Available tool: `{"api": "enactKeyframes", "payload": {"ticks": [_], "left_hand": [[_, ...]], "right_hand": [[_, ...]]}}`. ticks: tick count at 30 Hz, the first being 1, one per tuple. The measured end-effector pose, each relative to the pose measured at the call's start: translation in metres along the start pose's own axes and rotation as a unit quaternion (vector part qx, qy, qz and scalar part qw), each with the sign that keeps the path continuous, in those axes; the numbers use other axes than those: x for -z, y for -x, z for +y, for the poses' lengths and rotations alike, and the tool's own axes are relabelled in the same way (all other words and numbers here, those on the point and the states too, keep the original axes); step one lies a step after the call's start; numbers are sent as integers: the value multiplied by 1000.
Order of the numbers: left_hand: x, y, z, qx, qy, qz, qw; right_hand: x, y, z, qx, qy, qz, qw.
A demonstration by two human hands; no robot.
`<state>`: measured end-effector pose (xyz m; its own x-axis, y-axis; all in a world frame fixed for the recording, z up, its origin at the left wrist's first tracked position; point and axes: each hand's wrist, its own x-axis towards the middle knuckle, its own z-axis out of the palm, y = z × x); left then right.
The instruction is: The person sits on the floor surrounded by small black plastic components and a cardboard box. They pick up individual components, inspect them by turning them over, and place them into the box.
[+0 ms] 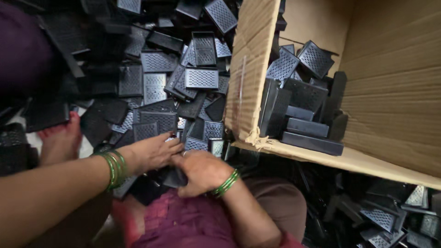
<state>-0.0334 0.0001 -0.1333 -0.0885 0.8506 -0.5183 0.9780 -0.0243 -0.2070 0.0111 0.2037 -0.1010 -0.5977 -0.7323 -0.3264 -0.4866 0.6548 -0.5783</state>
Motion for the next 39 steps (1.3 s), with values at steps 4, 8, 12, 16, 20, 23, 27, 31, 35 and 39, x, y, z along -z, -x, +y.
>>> {"api": "enactKeyframes", "payload": {"ticks": [4, 8, 12, 16, 20, 23, 27, 31, 35, 39], "left_hand": [[-35, -9, 6, 34, 106, 54, 992], [-51, -19, 8, 42, 97, 11, 994], [-52, -29, 8, -12, 62, -132, 989], [-38, -29, -1, -14, 8, 13, 1000], [3, -7, -22, 123, 307, 121, 936], [44, 34, -33, 314, 554, 143, 758], [91, 86, -30, 419, 657, 191, 597], [114, 104, -9, 319, 741, 316, 499], [116, 106, 1, 288, 765, 303, 490], [111, 108, 5, 270, 784, 333, 449]], "right_hand": [[20, 12, 9, 11, -44, 26, 999], [29, 15, 14, 110, -103, 92, 984], [33, 17, 15, 138, -106, 114, 978], [43, 24, 12, 151, -138, 139, 969], [57, 37, 2, 178, -148, 224, 947], [60, 46, -13, 164, -194, 308, 917], [56, 40, -32, 157, -358, 367, 844], [50, 30, -41, 132, -314, 387, 857], [43, 24, -46, 128, -328, 357, 865], [43, 22, -41, 156, -349, 343, 858]]}}
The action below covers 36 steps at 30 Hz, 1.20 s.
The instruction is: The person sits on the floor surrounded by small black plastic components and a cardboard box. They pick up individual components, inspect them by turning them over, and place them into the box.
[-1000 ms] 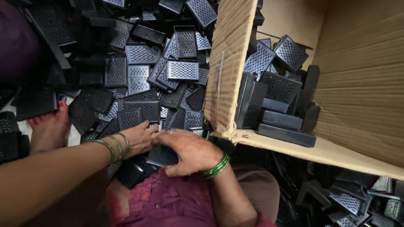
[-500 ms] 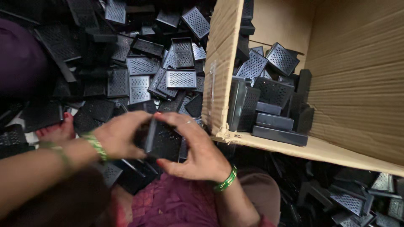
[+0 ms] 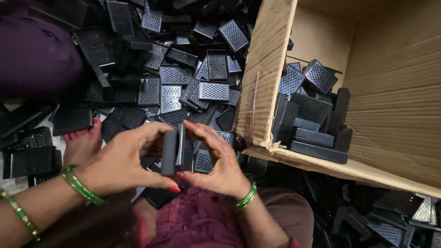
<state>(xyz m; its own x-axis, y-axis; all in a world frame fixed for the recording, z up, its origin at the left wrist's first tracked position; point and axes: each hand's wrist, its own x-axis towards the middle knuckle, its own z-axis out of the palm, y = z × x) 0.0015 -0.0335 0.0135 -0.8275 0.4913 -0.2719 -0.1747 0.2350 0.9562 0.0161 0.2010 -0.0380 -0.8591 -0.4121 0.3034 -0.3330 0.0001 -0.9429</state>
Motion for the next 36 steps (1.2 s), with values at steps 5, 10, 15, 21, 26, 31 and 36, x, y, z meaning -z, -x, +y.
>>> {"api": "enactKeyframes", "payload": {"ticks": [5, 10, 15, 21, 26, 31, 36], "left_hand": [[-1, 2, -2, -39, 13, 10, 999], [-1, 3, 2, -34, 14, 10, 999], [-6, 2, 8, -24, 35, 3, 999], [-11, -2, 11, -45, 42, -12, 998], [-16, -5, 14, -56, 21, -18, 998], [-20, -6, 20, -74, 19, -29, 997], [-20, -5, 25, -49, -13, -13, 999]], "right_hand": [[9, 2, 5, 6, -35, -19, 999], [6, 2, 7, 36, 9, -22, 999], [15, 2, 2, 29, 19, -30, 999], [20, 3, -4, 13, -5, -14, 1000], [30, 4, -11, 12, 10, -18, 1000], [36, 6, -17, 1, 19, -18, 1000], [33, 7, -18, 21, 48, -22, 998]]}}
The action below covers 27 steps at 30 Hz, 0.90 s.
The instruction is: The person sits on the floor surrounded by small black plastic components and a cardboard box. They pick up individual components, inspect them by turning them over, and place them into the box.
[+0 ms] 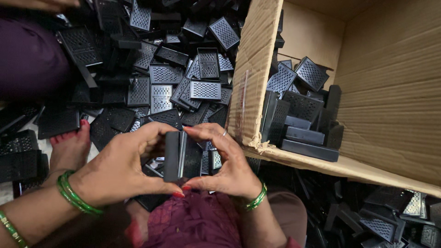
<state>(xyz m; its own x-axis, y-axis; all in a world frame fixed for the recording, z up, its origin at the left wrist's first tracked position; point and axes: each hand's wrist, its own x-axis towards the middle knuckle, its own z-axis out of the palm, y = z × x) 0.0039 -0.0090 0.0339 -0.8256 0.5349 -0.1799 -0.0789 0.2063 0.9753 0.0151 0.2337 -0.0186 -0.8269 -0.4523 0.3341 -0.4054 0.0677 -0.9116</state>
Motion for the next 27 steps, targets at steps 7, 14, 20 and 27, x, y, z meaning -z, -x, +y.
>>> {"api": "enactKeyframes", "payload": {"ticks": [7, 14, 20, 27], "left_hand": [[0, 2, -3, -20, -31, 33, 999], [5, 5, -13, -62, -82, 47, 994], [6, 3, -19, -80, 10, 50, 996], [12, -9, -29, 43, 191, 23, 980]], "right_hand": [[-7, 1, 4, 3, -31, 10, 999], [-15, 2, 5, -13, -29, 33, 999], [-22, -4, 10, 2, -82, 31, 996], [-30, -12, 25, -97, -6, 80, 992]]}}
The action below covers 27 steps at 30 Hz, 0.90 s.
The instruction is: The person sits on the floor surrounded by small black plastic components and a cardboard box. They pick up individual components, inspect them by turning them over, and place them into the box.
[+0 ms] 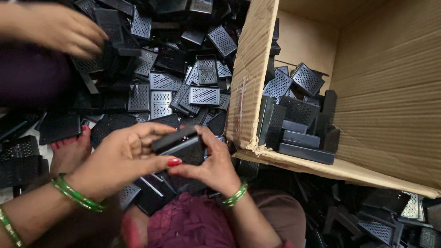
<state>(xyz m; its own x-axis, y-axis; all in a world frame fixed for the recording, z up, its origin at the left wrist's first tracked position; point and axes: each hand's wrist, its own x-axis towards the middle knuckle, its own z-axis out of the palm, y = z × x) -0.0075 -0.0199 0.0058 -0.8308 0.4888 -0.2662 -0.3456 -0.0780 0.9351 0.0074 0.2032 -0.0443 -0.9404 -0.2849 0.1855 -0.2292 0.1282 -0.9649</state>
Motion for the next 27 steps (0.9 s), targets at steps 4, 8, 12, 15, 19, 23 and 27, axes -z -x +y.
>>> {"api": "enactKeyframes", "payload": {"ticks": [4, 8, 12, 15, 19, 23, 27], "left_hand": [[-1, -2, -7, -6, -179, 64, 982], [1, -3, -1, -36, -129, 111, 985], [5, 3, 17, -84, -234, 186, 951], [0, 12, 25, 71, -427, 231, 871], [-10, 12, 30, -100, -458, 251, 847], [-12, 13, 38, -94, -446, 238, 858], [-9, 17, 40, -52, -314, 187, 929]], "right_hand": [[-12, 1, 3, 4, 65, 35, 997], [-18, 2, 3, 32, 29, 54, 998], [-21, 6, 5, -1, 7, 55, 998], [-24, 9, 10, -5, 26, 73, 997], [-28, 10, 15, -50, -40, 87, 994], [-28, 13, 8, -14, -49, 77, 996], [-15, 25, -6, 13, -57, 82, 995]]}}
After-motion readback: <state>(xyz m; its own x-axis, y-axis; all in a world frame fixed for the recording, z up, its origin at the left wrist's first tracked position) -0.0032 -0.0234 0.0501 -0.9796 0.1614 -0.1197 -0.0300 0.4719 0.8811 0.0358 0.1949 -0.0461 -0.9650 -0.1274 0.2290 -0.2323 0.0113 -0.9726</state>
